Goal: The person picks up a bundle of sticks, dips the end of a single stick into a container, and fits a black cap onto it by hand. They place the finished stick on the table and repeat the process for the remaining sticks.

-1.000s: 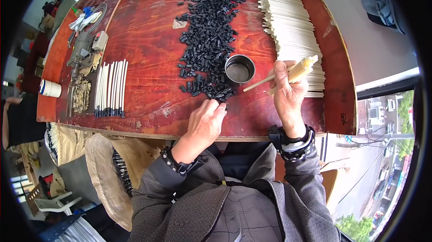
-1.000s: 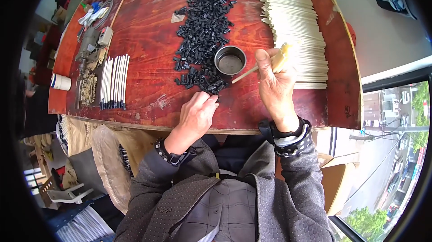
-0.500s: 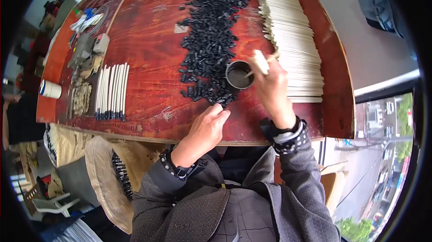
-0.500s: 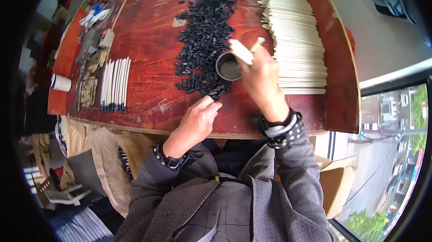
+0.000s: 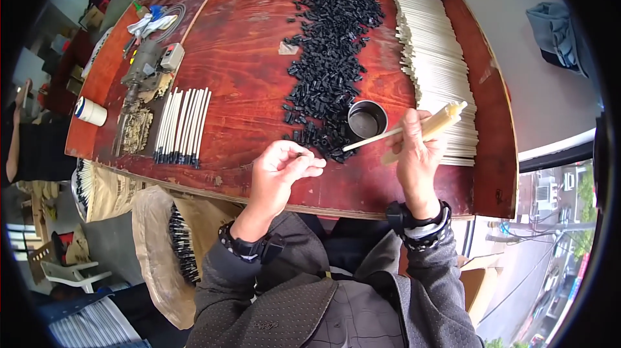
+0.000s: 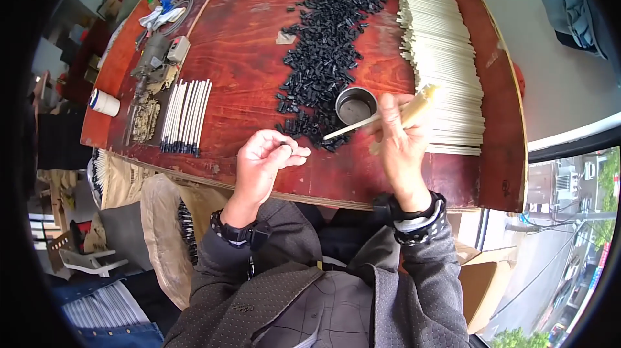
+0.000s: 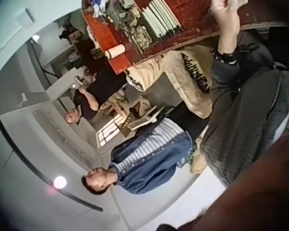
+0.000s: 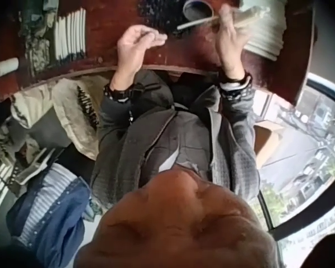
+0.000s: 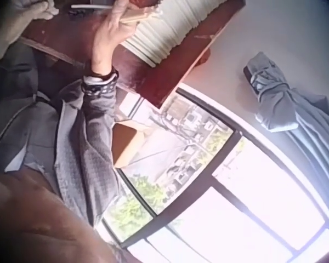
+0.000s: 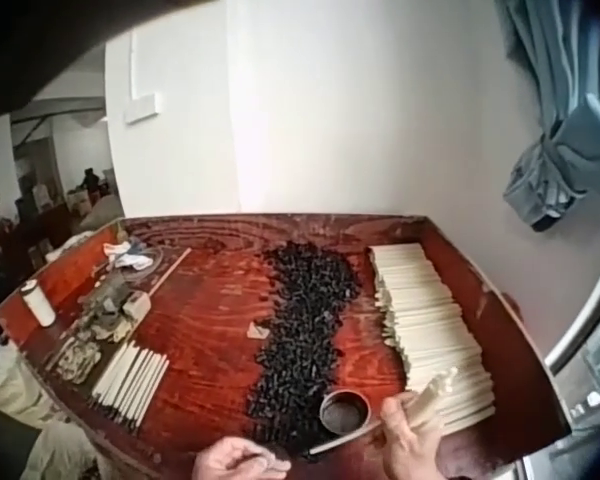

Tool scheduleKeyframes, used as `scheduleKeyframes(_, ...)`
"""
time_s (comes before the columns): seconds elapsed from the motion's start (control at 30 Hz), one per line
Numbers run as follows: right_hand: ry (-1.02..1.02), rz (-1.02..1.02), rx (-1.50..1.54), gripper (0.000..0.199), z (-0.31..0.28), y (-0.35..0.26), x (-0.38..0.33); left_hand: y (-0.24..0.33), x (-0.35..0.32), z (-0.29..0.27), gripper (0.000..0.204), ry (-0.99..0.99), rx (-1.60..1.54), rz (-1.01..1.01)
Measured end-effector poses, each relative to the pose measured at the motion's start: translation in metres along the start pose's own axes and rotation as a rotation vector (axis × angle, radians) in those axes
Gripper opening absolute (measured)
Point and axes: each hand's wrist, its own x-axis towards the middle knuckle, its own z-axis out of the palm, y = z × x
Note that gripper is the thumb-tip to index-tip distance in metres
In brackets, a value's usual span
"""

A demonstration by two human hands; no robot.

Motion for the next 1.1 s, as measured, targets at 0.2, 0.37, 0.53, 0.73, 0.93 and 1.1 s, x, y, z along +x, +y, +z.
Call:
scheduleKeyframes(0.2, -0.056, 0.049, 0.152, 0.027, 0.007, 0.002, -0.013, 0.002, -0.003, 0.017, 0.022, 0.050, -0.277, -0.035)
scheduleKeyframes(0.37, -0.064, 0.066, 0.183, 0.027, 0.015, -0.002, -0.022, -0.006, -0.007, 0.014, 0.026, 0.042, -0.350, -0.049)
scheduleKeyframes(0.53, -0.061, 0.072, 0.180, 0.027, 0.016, 0.002, -0.022, -0.009, -0.012, 0.019, 0.028, 0.055, -0.477, -0.072)
scheduleKeyframes(0.73, -0.079, -0.020, 0.182, 0.022, 0.016, 0.009, -0.034, -0.014, -0.009, 0.019, 0.024, 0.048, -0.609, -0.101)
scheduleKeyframes(0.93, -0.349, -0.500, -0.170, 0.020, 0.008, 0.020, -0.034, -0.012, -0.008, 0.031, 0.023, 0.171, -0.643, -0.160)
scheduleKeyframes(1.1, -0.126, -0.213, 0.256, 0.017, 0.015, 0.030, -0.033, -0.001, -0.012, 0.029, 0.019, 0.158, -0.250, -0.003)
